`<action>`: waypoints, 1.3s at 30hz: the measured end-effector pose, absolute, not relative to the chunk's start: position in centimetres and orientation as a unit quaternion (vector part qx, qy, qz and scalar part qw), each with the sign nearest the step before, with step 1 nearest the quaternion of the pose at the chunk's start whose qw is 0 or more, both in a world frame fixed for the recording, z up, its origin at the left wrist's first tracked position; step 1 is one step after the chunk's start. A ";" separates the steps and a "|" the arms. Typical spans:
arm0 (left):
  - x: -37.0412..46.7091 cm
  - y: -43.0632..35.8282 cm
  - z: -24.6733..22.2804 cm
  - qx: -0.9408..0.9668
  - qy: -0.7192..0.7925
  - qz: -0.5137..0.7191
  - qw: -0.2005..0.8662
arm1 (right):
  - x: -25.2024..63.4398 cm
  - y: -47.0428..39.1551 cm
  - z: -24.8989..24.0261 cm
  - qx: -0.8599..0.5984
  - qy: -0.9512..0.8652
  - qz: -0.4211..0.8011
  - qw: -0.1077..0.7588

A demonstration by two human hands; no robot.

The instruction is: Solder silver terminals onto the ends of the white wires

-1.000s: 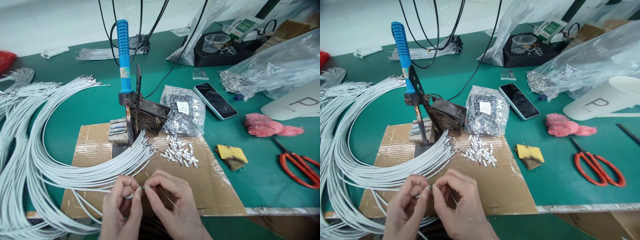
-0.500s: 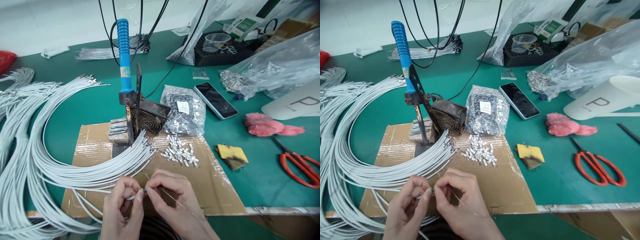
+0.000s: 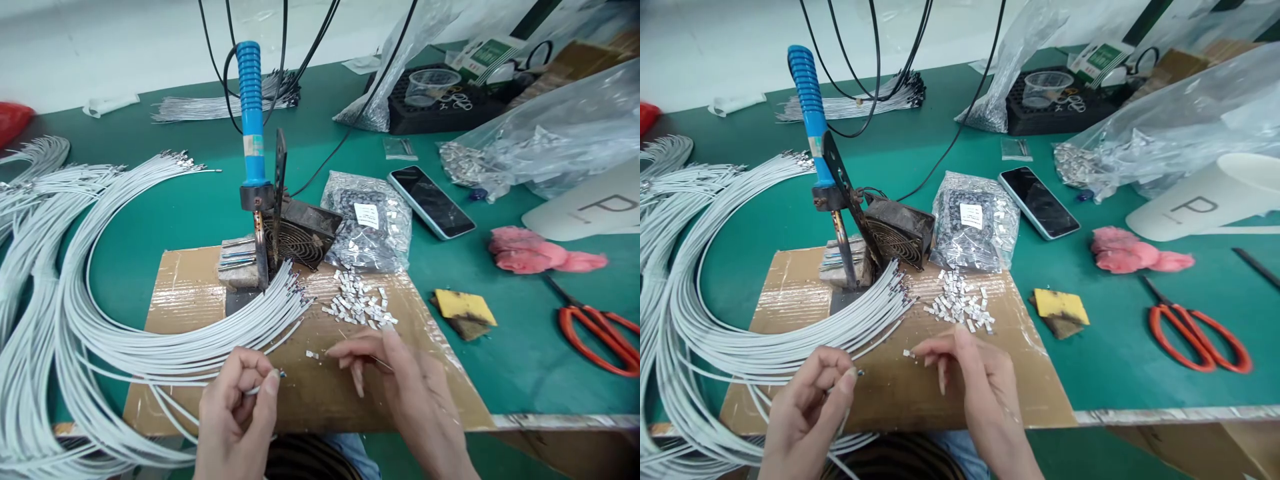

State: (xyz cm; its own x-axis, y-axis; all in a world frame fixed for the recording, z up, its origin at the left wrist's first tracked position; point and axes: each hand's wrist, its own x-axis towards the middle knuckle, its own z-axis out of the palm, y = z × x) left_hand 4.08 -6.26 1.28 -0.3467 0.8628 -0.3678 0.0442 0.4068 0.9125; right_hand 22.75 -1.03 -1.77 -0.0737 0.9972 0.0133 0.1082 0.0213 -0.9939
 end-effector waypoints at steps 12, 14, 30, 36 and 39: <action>4.3 -4.7 3.2 0.265 0.695 0.469 0.476 | 20.8 -1.4 -5.3 -0.465 -0.776 0.197 0.377; 4.3 -4.6 3.2 0.275 0.689 0.480 0.469 | 20.9 -1.2 -5.1 -0.469 -0.771 0.192 0.385; 4.2 -4.3 2.7 0.293 0.697 0.466 0.459 | 21.0 -2.0 -3.7 -0.589 -0.578 0.393 0.405; 4.4 -4.4 2.6 0.317 0.694 0.469 0.444 | 19.1 -2.5 -1.3 -0.515 -0.448 0.586 0.437; 4.5 -4.6 2.4 0.331 0.701 0.466 0.427 | 17.9 -2.8 -0.3 -0.503 -0.355 0.659 0.434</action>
State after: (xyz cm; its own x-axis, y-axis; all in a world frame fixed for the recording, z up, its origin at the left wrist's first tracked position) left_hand 4.49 -4.64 2.44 -0.4162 0.8615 -0.2908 0.0662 0.3476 0.9353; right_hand 17.87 -2.81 -0.34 -0.1189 0.9275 -0.3543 -0.2147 -0.3724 -0.9029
